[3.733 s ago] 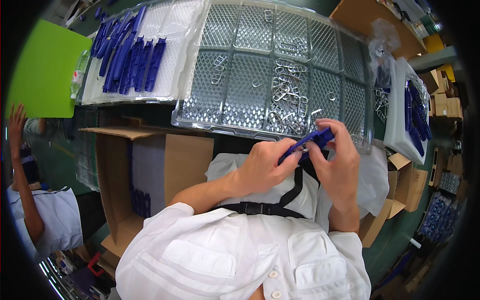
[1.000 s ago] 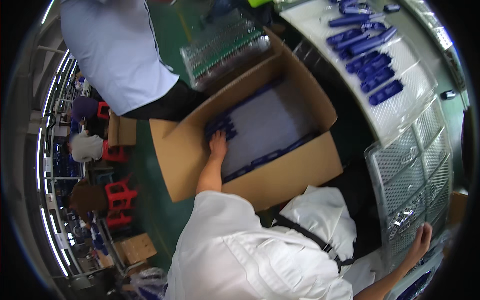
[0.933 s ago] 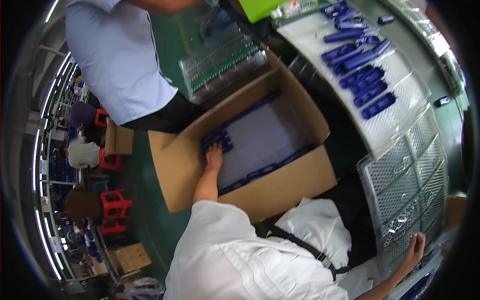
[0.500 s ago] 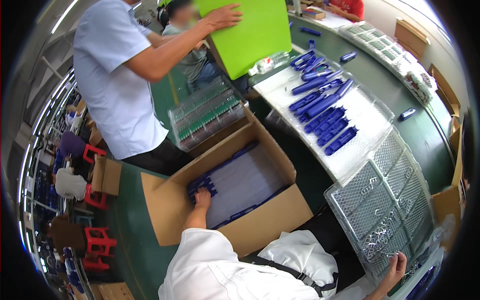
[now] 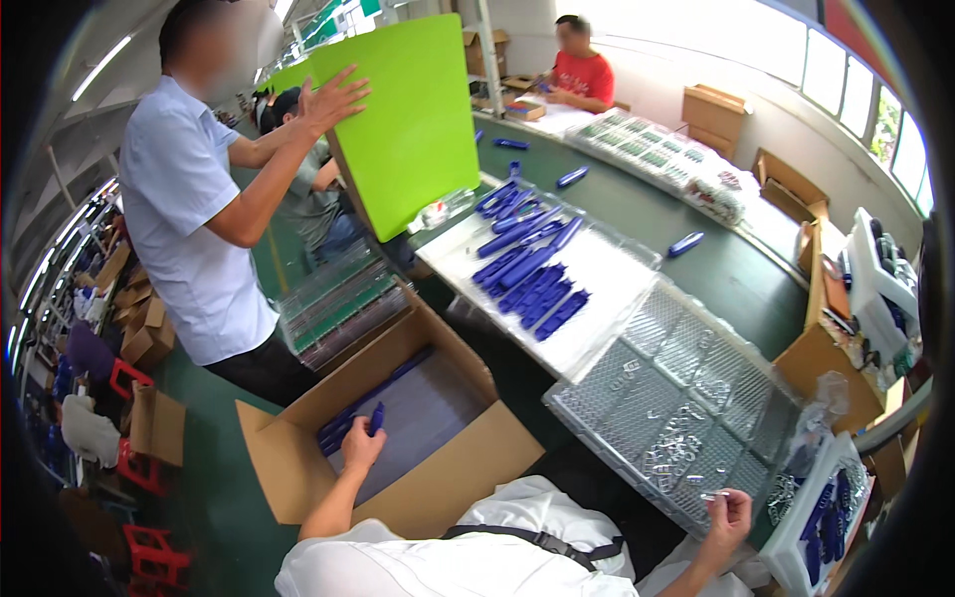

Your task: Assemble electronic components by placing small metal parts into a blue plastic housing.

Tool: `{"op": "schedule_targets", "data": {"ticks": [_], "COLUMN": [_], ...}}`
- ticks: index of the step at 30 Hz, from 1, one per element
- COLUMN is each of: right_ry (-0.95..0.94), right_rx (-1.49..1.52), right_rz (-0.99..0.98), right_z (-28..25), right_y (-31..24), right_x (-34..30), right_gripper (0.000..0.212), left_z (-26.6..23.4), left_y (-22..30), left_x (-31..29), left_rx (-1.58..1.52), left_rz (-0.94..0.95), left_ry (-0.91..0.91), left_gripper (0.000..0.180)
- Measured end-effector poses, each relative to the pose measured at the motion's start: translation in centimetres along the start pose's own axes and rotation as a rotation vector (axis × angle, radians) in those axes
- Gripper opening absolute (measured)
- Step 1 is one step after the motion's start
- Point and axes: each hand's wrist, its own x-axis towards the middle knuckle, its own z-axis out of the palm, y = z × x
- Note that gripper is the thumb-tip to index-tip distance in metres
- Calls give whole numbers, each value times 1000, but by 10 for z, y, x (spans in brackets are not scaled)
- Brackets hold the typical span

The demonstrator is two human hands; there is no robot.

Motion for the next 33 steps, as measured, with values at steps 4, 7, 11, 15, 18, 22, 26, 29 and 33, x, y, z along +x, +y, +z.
{"op": "schedule_targets", "data": {"ticks": [4, 7, 11, 15, 18, 22, 26, 29, 33], "right_ry": [51, 43, 35, 71, 114, 67, 41, 10, -7], "right_rx": [22, 64, 102, 110, 147, -131, -385, -464, -522], "right_rz": [27, 26, -46, -141, -164, -349, -403, -360, -325], "right_z": [-5, -16, -23, -12, 12, 23, 33, 40, 47], "right_y": [-10, -5, -19, -69, -104, -111, -111, -103, -103], "right_x": [-7, -13, -12, -18, -15, -14, -17, -21, -17], "right_gripper": [13, 11, 14, 18, 19, 24, 22, 17, 14], "left_z": [-49, -67, -31, 11, 21, 29, 29, 35, 41], "left_y": [129, 225, 329, 401, 431, 442, 443, 440, 442], "left_x": [-26, -57, -101, -150, -182, -207, -217, -219, -216], "left_rx": [-970, -1355, -1381, -1254, -1288, -1216, -1130, -1100, -1074], "left_rz": [-88, -170, -195, -65, 52, 194, 225, 316, 493], "left_ry": [-110, -440, -1192, -1775, -1957, -2078, -2078, -2026, -1925], "left_gripper": [38, 47, 48, 48, 51, 59, 55, 56, 56]}}
